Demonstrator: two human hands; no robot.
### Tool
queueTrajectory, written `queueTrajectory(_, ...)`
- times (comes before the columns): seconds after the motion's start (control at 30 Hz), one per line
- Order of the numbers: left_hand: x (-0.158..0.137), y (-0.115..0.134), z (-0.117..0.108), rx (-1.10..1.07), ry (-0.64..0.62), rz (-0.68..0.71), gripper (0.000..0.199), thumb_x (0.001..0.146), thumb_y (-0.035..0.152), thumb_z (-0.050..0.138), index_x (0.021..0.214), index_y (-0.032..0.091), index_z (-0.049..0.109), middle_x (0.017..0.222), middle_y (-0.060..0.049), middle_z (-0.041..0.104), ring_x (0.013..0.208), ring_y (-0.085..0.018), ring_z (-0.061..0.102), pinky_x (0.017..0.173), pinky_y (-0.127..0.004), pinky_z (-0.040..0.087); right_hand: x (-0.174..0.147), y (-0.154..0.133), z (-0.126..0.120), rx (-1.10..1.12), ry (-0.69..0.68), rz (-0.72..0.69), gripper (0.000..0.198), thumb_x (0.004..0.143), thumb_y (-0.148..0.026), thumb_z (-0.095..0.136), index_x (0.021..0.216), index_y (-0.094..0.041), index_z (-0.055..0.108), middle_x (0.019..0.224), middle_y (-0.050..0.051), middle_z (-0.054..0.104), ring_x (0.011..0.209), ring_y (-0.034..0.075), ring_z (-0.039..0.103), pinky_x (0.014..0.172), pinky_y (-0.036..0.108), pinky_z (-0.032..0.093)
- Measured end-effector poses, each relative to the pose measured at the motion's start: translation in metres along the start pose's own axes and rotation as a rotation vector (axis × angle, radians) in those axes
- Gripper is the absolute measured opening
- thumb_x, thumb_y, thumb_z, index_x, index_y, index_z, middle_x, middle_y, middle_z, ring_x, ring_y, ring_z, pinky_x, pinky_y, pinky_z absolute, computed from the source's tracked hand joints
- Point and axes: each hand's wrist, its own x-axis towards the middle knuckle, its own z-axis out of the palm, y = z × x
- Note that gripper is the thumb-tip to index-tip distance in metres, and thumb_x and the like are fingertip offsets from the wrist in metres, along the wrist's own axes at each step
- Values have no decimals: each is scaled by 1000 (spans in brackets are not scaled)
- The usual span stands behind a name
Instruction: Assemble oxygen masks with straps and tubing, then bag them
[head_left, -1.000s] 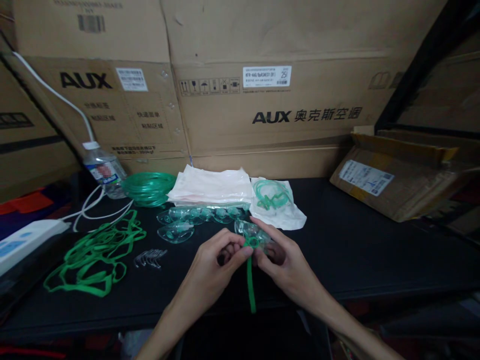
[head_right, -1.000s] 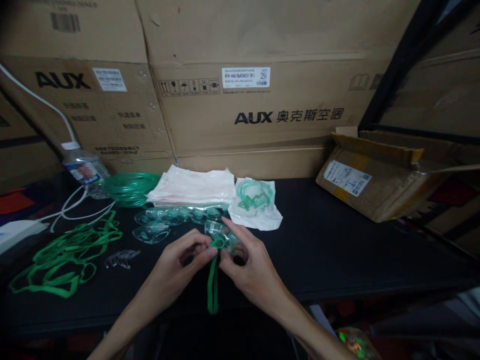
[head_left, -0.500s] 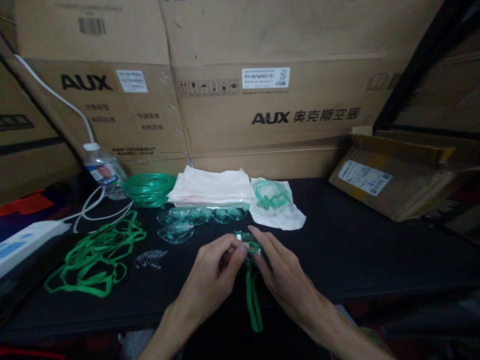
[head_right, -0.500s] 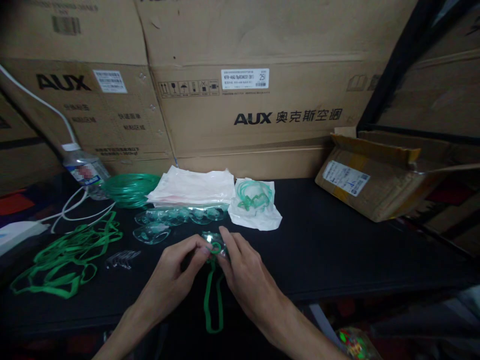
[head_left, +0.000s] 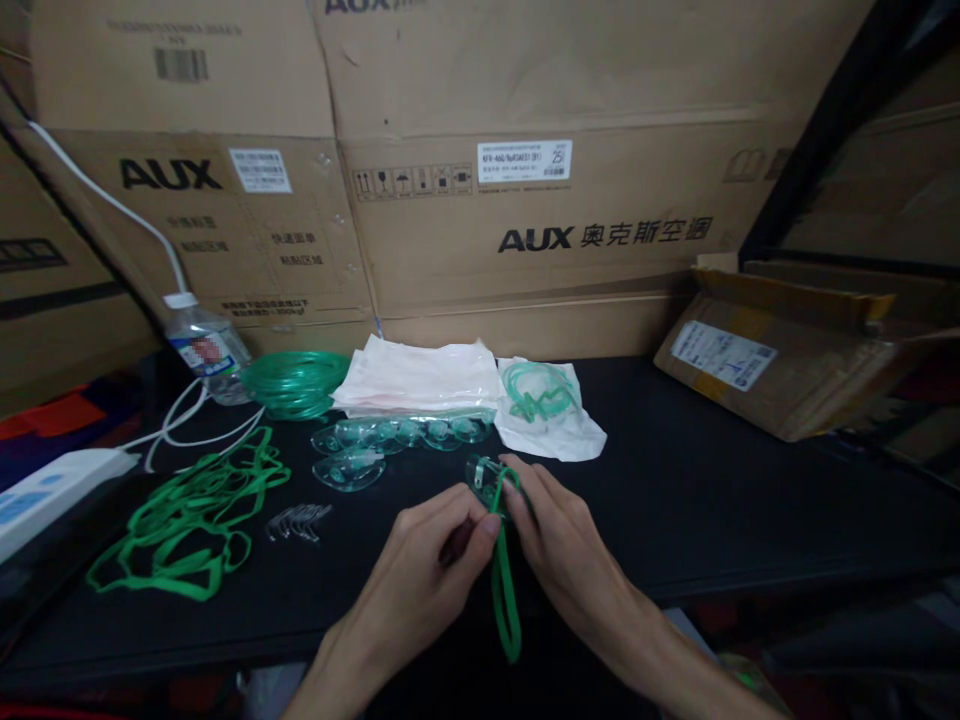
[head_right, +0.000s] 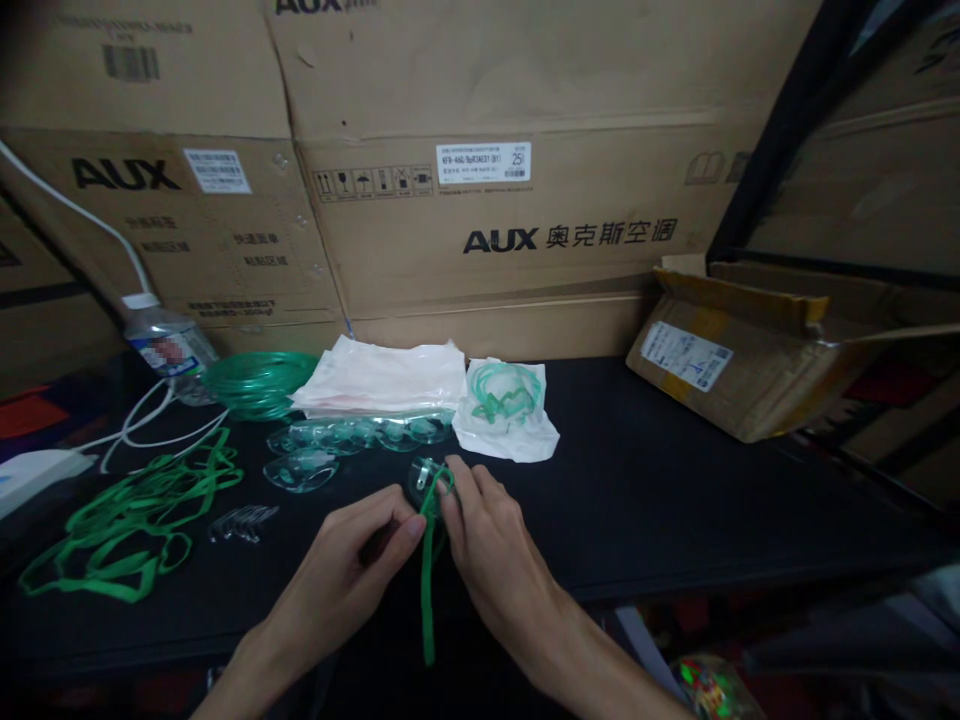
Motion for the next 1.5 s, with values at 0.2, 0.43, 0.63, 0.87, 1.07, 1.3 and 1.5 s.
queueTrajectory(0.2,-20,15,2,2,-42,42,27,100,20,52,73,20,51,71,3,53,63,-11,50,59,-22,39,12,-3,-12,82,8,32,28,106,-29,42,122,-24,64,107,10,71,102,27,69,97,43,54)
queueTrajectory(0.43,-23,5,9,-348,-102,-356,29,100,48,54,92,22,61,67,3,58,50,-11,49,45,-21,36,14,2,-17,151,77,83,23,100,-22,42,114,-20,60,105,12,66,97,27,63,92,44,50)
queueTrajectory(0.63,-8,-7,15,-290,75,-416,41,98,55,53,106,18,69,62,5,51,56,-12,46,52,-22,35,6,-5,-14,275,99,113,15,100,-31,45,107,-21,54,101,10,61,92,26,59,87,41,47)
queueTrajectory(0.87,-9,-1,16,-182,14,-312,38,95,50,60,85,18,78,75,-2,70,68,-16,56,63,-24,42,-1,-5,-6,560,-48,174,29,96,-46,60,110,-23,49,81,-1,58,69,18,58,64,29,46)
queueTrajectory(1.07,-13,3,10,-190,-8,-269,35,100,45,54,95,19,77,86,-1,74,73,-15,58,67,-22,42,0,0,-12,824,-196,214,54,80,-55,79,110,-24,46,79,-4,62,67,14,61,62,25,48)
queueTrajectory(1.3,-16,15,7,-108,-12,-247,29,100,35,55,92,19,77,73,3,68,59,-12,48,59,-23,34,0,1,-16,921,-196,242,55,73,-38,89,108,-24,49,73,-6,65,62,10,60,58,20,47)
queueTrajectory(1.5,-17,14,10,-54,8,-238,35,103,39,49,83,19,70,73,2,64,67,-14,52,65,-24,35,-4,2,-11,917,-116,218,51,70,-27,88,108,-25,53,81,-4,70,69,13,67,66,22,55)
